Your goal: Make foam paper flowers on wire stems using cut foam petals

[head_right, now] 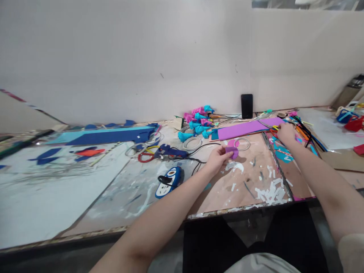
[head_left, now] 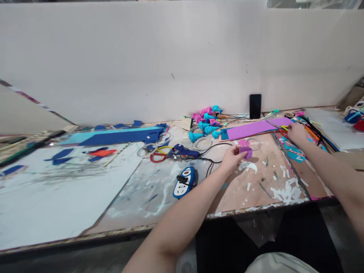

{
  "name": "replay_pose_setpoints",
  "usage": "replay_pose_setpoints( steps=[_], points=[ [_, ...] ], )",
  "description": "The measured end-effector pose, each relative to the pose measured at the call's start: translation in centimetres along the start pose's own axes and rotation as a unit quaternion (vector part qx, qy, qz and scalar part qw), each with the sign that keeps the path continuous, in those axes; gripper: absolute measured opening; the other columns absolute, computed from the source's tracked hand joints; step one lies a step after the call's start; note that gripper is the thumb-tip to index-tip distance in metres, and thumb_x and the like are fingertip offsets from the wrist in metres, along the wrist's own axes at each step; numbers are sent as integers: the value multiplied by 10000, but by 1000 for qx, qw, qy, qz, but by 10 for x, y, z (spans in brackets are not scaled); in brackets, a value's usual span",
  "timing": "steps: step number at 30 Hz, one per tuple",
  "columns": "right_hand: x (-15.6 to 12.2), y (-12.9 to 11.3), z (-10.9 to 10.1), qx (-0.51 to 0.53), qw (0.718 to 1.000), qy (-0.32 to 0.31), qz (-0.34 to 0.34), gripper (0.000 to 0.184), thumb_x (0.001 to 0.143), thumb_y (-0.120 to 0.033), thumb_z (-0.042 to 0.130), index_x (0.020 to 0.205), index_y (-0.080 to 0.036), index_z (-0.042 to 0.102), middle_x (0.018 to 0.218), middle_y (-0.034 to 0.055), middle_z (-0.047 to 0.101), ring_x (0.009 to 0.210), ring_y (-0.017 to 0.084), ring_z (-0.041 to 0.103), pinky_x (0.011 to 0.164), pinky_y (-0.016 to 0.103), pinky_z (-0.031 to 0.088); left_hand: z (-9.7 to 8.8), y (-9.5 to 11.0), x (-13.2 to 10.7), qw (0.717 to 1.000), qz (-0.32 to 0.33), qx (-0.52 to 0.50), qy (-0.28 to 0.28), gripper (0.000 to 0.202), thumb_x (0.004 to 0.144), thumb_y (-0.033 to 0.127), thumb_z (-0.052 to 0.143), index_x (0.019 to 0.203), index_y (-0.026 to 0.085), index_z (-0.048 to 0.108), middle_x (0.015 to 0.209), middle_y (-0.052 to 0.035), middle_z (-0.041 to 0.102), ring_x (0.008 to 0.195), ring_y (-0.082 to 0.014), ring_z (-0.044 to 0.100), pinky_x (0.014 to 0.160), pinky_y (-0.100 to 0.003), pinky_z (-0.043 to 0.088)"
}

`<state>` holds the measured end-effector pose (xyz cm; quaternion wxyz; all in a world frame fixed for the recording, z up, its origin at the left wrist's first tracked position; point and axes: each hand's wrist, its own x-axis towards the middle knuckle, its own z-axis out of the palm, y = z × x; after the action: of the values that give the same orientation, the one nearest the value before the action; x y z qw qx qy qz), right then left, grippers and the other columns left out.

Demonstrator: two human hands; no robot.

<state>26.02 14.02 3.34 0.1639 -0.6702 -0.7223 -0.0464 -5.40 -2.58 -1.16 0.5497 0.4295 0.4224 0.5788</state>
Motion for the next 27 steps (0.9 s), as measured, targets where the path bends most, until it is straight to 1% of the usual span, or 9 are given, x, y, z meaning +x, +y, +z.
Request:
replay_pose_setpoints(
  steps=[2,4,6,8,10,12,18,23,27],
  points=[
    [-6,-20,0,101,992,53,-62,300,902,-196,520,1058,-76,747,1069,220,749,1040,311,665,945,401,479,2,4,-3,997,43,65,10,304,666,330,873,845,170,687,769,-39,708,691,-171,627,667,-302,490],
    [-22,-49,0,150,982,48,-104,289,937,-280,508,1044,-132,732,1031,144,758,953,250,670,902,348,499,2,9,-8,977,122,176,-12,147,733,269,814,816,193,720,833,-64,726,808,-211,648,805,-367,511],
    [-48,-80,1,278,942,16,-188,280,948,-341,510,970,-149,712,936,102,746,856,224,660,816,331,506,2,14,-14,938,205,270,-68,27,792,241,765,782,220,752,944,-100,745,961,-255,654,958,-427,477],
    [-76,-103,2,383,887,-21,-258,277,965,-353,477,969,-171,685,916,74,727,848,211,656,781,322,506,0,17,-19,903,248,328,-122,49,827,256,751,787,246,779,1033,-116,751,1051,-278,641,1034,-456,432],
    [-97,-115,1,460,839,-70,-284,261,963,-344,460,1007,-178,655,918,67,713,835,206,661,732,314,517,-1,16,-23,882,269,361,-138,69,851,263,737,824,270,801,1094,-114,746,1089,-284,627,1056,-466,408],
    [-107,-115,-1,489,809,-104,-308,253,943,-337,484,1073,-182,637,937,66,714,843,204,666,739,321,527,-2,13,-23,876,280,374,-120,119,876,250,705,838,286,812,1112,-107,735,1090,-281,617,1050,-472,405],
    [-102,-104,-1,413,830,-92,-363,269,858,-245,632,1120,-181,636,945,63,736,762,173,651,705,301,531,1,-2,-16,877,288,376,-78,225,895,173,655,770,272,813,1074,-99,696,1008,-262,596,939,-450,459],
    [-107,-112,2,378,804,-66,-453,286,876,-199,645,1162,-201,645,1078,103,735,945,225,699,833,368,578,0,-10,-13,865,315,381,-81,194,872,157,688,758,255,811,1157,-77,654,951,-205,573,855,-381,503],
    [-107,-117,6,360,783,-1,-507,181,925,-191,616,1095,-211,675,1126,132,724,1035,252,702,877,405,601,-6,-13,-11,883,289,355,-103,135,824,139,733,791,239,818,1254,-71,585,847,-143,543,797,-334,538]
  ],
)
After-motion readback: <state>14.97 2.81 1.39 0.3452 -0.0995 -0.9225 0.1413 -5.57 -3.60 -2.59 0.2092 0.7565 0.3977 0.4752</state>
